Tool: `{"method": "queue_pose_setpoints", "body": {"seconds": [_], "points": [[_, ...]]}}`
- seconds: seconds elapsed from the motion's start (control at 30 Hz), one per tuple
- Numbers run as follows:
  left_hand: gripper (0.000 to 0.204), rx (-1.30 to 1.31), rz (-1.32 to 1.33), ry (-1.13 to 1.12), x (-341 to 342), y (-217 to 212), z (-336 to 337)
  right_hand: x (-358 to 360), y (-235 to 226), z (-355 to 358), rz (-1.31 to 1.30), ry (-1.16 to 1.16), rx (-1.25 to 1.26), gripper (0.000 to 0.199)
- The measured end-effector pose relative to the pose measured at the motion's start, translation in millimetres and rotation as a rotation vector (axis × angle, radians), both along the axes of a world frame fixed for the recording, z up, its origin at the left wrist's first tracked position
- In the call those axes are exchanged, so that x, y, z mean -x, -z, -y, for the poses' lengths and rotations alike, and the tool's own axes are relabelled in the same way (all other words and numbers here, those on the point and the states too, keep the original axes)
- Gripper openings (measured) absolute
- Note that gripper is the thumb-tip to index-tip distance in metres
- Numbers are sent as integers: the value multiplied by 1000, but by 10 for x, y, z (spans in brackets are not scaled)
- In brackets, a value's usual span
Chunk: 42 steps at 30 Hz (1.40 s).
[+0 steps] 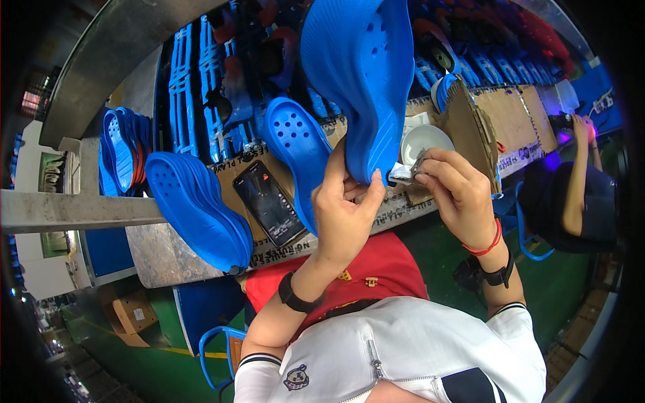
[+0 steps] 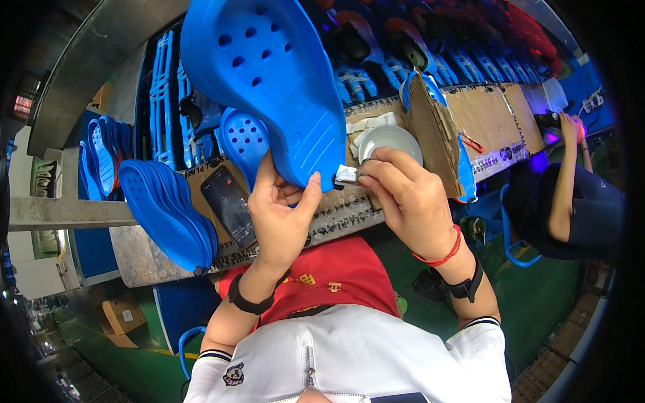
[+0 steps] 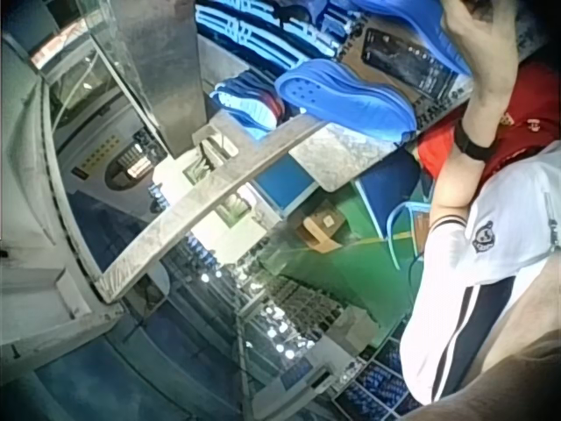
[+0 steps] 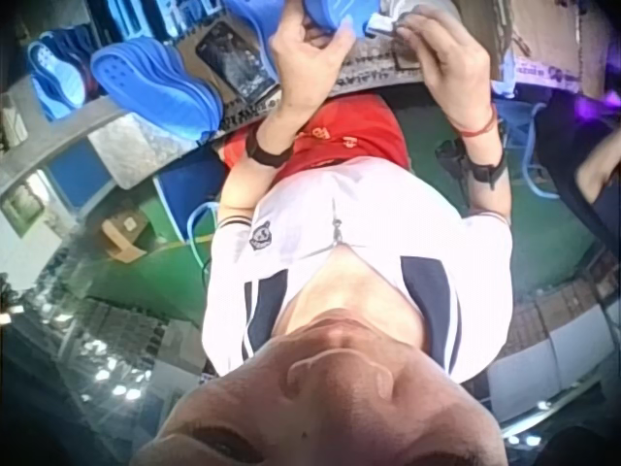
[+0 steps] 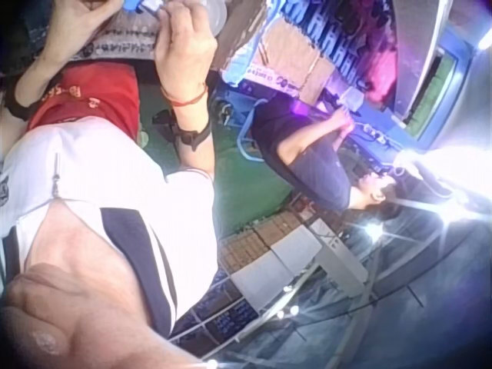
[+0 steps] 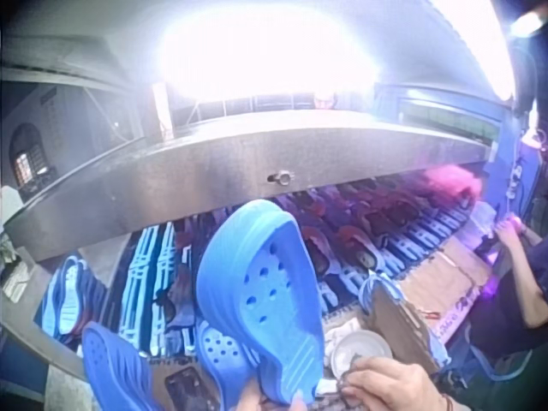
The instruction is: Applying adhesive to the edges of blue foam shoe soles using a small brush at an industrial workstation.
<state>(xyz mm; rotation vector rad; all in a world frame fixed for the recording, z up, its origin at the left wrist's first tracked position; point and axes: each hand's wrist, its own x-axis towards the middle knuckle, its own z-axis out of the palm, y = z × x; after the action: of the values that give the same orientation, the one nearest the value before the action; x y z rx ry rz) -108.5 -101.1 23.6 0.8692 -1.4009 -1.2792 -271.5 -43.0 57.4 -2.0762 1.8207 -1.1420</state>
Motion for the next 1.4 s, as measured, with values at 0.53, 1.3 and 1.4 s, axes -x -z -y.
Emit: {"method": "queue_pose_setpoints", "body": {"seconds": [0.53, 1.3, 1.4], "points": [[53, -82, 26, 17, -68, -26, -55, -23, -44, -37, -16, 40, 6, 15], [57, -239, -89, 590, 512, -974, -321, 969, -576, -1232, 611, 572, 489, 2], [54, -254, -99, 815, 1136, -1246, -322, 1219, -446, -1549, 677, 692, 557, 4]]}}
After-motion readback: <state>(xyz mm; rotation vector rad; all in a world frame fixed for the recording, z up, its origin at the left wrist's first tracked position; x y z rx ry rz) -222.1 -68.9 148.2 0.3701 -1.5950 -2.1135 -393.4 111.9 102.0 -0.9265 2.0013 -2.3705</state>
